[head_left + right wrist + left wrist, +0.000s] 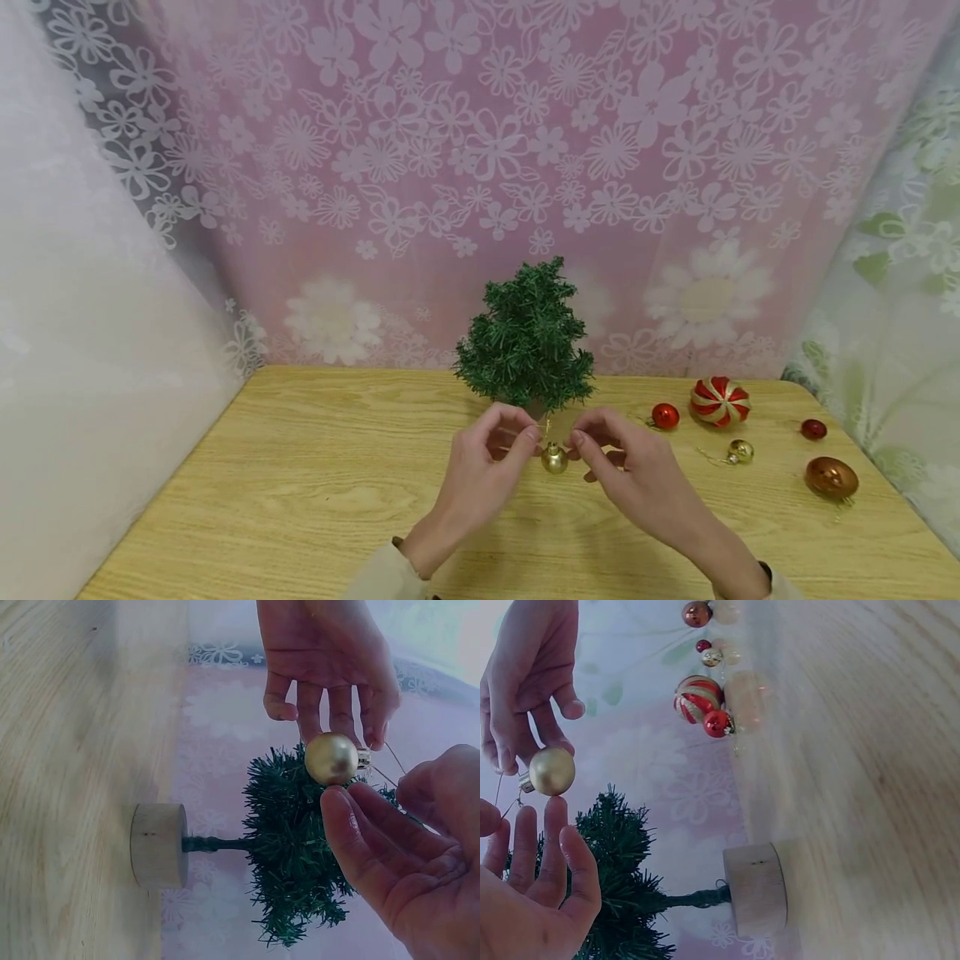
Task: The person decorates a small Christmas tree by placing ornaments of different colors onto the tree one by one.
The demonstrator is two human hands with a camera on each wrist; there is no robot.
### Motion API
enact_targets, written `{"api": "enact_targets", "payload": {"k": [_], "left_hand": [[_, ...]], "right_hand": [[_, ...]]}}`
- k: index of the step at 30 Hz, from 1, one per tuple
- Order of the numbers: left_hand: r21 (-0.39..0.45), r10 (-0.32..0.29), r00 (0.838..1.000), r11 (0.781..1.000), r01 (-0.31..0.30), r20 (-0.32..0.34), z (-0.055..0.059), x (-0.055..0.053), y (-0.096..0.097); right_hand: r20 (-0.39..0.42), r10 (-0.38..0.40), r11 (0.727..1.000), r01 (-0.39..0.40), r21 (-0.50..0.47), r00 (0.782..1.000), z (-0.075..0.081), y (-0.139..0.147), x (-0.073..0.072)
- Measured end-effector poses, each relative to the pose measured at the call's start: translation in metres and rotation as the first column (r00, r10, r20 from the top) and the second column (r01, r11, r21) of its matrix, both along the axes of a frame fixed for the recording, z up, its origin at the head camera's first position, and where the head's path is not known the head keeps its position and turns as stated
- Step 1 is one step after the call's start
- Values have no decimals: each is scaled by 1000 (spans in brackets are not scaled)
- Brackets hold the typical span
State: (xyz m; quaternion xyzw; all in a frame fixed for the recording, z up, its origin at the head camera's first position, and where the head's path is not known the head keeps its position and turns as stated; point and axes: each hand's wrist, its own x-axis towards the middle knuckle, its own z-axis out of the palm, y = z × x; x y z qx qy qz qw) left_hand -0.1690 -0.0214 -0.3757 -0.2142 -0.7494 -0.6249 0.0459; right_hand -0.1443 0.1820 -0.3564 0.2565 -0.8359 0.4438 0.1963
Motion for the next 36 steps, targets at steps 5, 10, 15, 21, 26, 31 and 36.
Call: {"api": "enact_targets", "payload": {"k": [5, 10, 15, 21, 26, 31, 36], "left_hand": [[5, -25, 1000, 1000, 25, -18, 9, -6, -2], [-1, -33, 997, 999, 33, -74, 23, -13, -3], [33, -54, 994, 998, 57, -91, 37, -21, -5], [33, -52, 993, 998, 56, -108, 48, -32, -6], [1, -29, 992, 1000, 29, -123, 56, -41, -6], [-9, -17, 993, 1000, 16, -116, 64, -46, -6], [-7, 7, 995, 1000, -7, -104, 72, -53, -5]], "right_hand": [[-5, 4, 1000, -4, -20, 1000, 7, 0, -4], [-24, 11, 1000, -11, -19, 1000, 19, 0, -10], [-13, 17, 1000, -17, -25, 1000, 30, -1, -16], [-48, -24, 1000, 24, -12, 999, 41, -5, -26], [-121, -65, 998, 65, 1, 990, 47, -8, -35], [-129, -95, 995, 95, -6, 987, 53, -12, -40], [-115, -114, 993, 112, -30, 987, 61, -16, -46]]}}
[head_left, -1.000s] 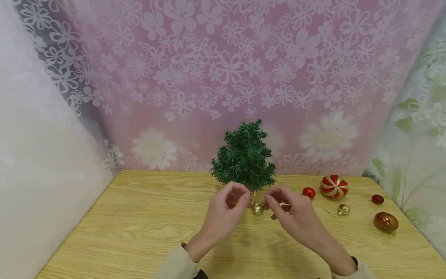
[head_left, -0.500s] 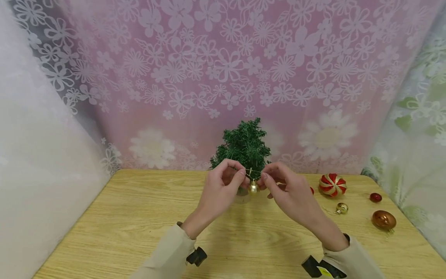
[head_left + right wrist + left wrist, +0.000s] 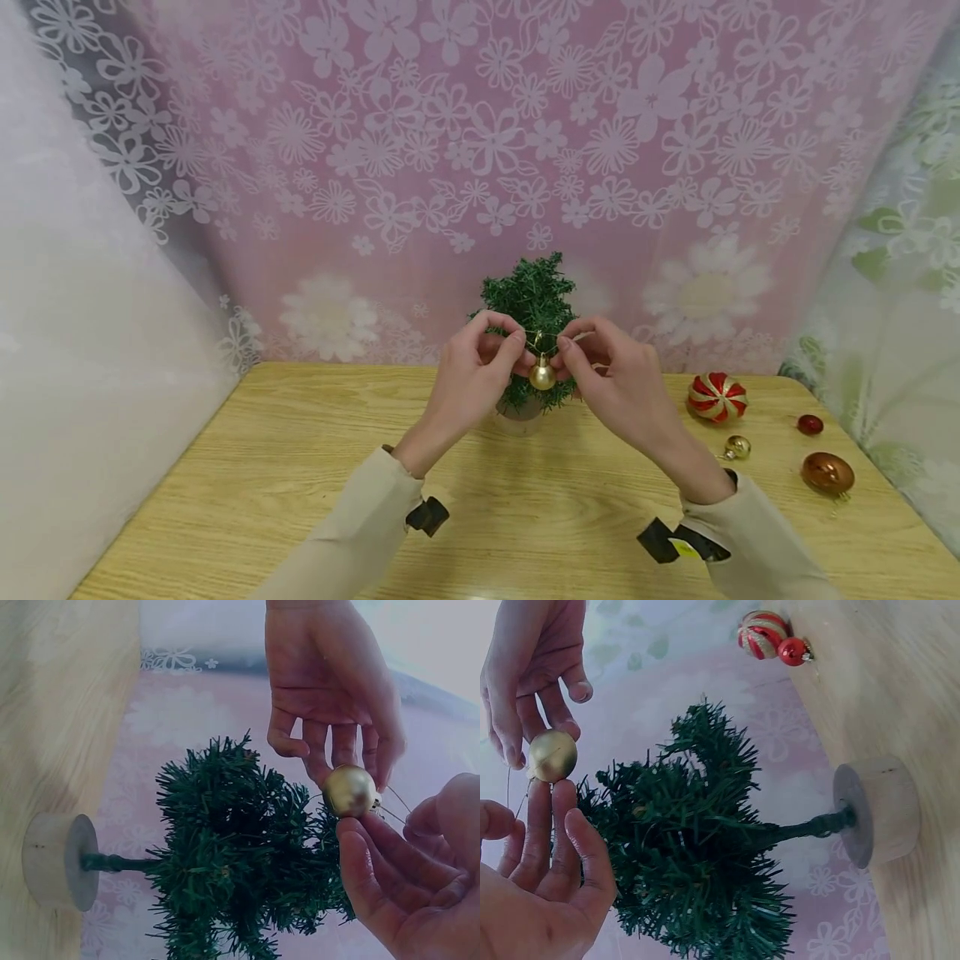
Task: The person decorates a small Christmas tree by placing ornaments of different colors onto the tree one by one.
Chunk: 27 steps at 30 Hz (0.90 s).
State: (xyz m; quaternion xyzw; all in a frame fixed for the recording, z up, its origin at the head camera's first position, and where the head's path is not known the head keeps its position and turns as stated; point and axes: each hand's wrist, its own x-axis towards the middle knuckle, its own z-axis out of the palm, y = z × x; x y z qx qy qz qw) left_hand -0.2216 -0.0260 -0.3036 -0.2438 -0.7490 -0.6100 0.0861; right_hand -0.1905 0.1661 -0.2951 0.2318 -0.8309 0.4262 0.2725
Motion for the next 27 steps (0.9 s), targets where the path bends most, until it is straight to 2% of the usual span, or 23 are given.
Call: {"api": "enact_targets", "payload": {"k": [4, 9, 18, 21, 23, 27], "left_hand": [[12, 16, 1000, 1000, -16, 16, 5, -4, 3], [26, 29, 999, 999, -30, 45, 6, -8, 5], [-20, 56, 993, 998, -55, 102, 6, -13, 9], [-49, 73, 995, 996, -69, 73, 5, -14, 10], [-101, 93, 995, 991, -90, 24, 4, -14, 11], [-241, 144, 984, 956, -166, -105, 2, -13, 13]], "right_hand": [[73, -14, 1000, 15, -23, 997, 6, -1, -5], [190, -35, 999, 40, -23, 981, 8, -1, -10], [264, -63, 997, 72, -21, 962, 6, 0, -16], [286, -65, 997, 72, -16, 956, 3, 1, -17], [292, -66, 997, 71, -7, 954, 1, 2, -17], [276, -65, 998, 62, 18, 959, -2, 4, -17]]}}
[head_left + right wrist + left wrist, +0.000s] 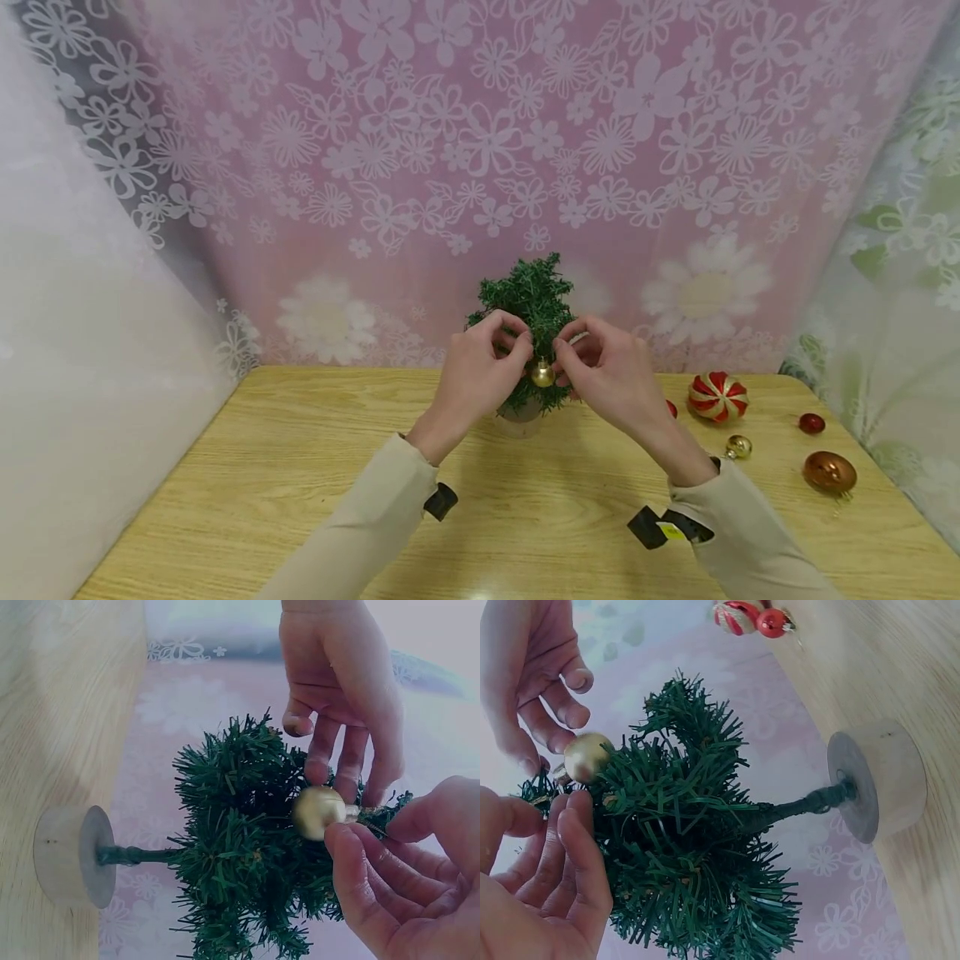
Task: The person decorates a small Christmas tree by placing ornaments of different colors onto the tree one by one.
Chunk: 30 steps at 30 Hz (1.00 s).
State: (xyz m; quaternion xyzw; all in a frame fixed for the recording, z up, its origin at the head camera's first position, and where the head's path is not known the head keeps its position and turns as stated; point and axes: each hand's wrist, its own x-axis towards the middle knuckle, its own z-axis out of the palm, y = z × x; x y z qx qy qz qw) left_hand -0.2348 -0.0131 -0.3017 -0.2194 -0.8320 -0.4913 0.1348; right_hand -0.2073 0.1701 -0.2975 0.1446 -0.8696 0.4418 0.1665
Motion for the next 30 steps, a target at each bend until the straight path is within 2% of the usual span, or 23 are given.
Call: {"api": "enact_targets", "payload": {"k": [2, 5, 10, 14, 20, 24, 30], "left_hand": [[-50, 23, 999, 998, -25, -43, 0, 0, 1], [-62, 32, 996, 997, -37, -79, -1, 0, 2], [-14, 17, 996, 1000, -18, -92, -5, -1, -4], [43, 13, 993, 999, -8, -117, -13, 0, -16], [150, 113, 980, 985, -88, -164, -24, -3, -39], [158, 158, 978, 978, -135, -139, -31, -7, -50], [45, 138, 990, 990, -137, -27, -41, -12, -57]], "right_hand": [[-15, 6, 1000, -6, 12, 1000, -1, 1, 0], [-33, 22, 1000, -21, 22, 999, -2, 2, 1], [-57, 51, 999, -50, 17, 997, -5, 12, 6], [-85, 44, 999, -43, 21, 995, -11, 28, 14], [-155, -27, 996, 40, 83, 988, -21, 64, 25], [-186, -101, 980, 130, 152, 977, -32, 93, 28], [-210, -173, 955, 216, 205, 962, -51, 134, 28]]}}
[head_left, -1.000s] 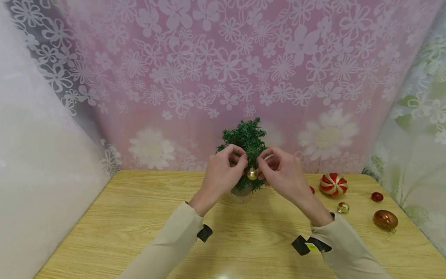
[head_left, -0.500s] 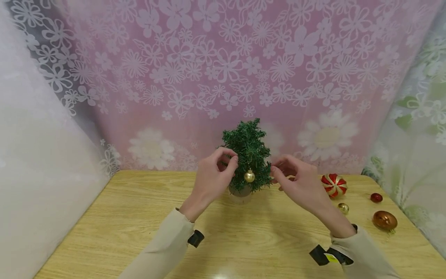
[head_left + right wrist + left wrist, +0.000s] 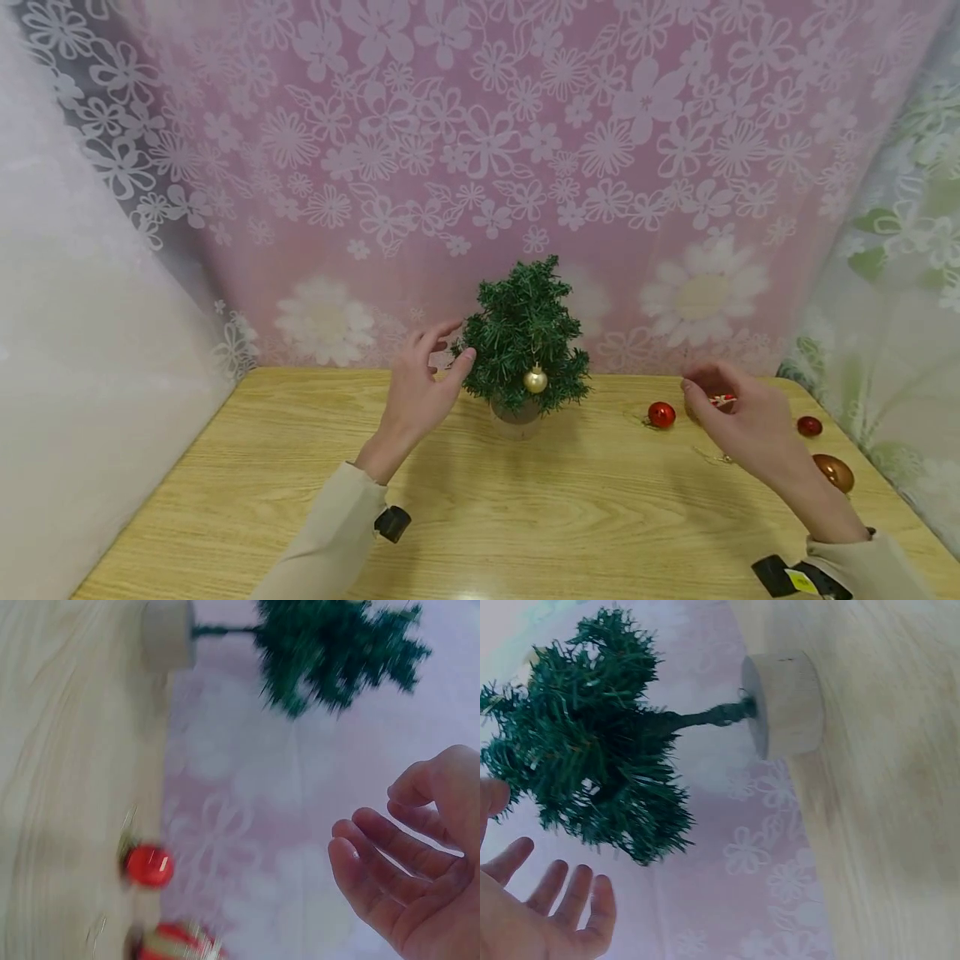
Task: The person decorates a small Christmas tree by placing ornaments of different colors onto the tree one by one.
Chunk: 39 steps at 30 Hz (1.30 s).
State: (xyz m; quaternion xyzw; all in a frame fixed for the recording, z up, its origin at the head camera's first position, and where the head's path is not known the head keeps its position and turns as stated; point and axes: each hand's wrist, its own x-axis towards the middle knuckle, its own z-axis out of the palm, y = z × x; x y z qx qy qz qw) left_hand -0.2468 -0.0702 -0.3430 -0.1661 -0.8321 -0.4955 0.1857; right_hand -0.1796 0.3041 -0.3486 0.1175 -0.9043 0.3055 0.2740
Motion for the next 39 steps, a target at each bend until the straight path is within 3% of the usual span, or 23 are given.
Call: {"api": "enact_targets", "payload": {"k": [7, 11, 17, 22, 27, 31, 39], "left_hand": [[-52, -46, 995, 997, 50, 87, -9, -4, -4], [-67, -93, 990, 993, 101, 107, -14, -6, -4], [-70, -109, 985, 990, 119, 135, -18, -5, -4], [-72, -113, 985, 990, 123, 134, -17, -6, -5], [-90, -119, 985, 987, 131, 125, -15, -5, -6], [-130, -97, 991, 986, 109, 93, -15, -3, -5], [-230, 4, 1000, 973, 4, 31, -19, 5, -2]], "right_hand": [[-49, -58, 991, 64, 115, 997, -22, 54, -3], [49, -146, 972, 134, 192, 988, -33, 87, 0], [175, -285, 911, 210, 354, 943, -46, 123, 10], [300, -317, 881, 162, 445, 900, -56, 143, 17], [310, -306, 853, 115, 509, 900, -64, 153, 18], [319, -308, 852, 111, 511, 897, -67, 155, 20], [334, -304, 857, 102, 506, 892, -71, 153, 24]]}}
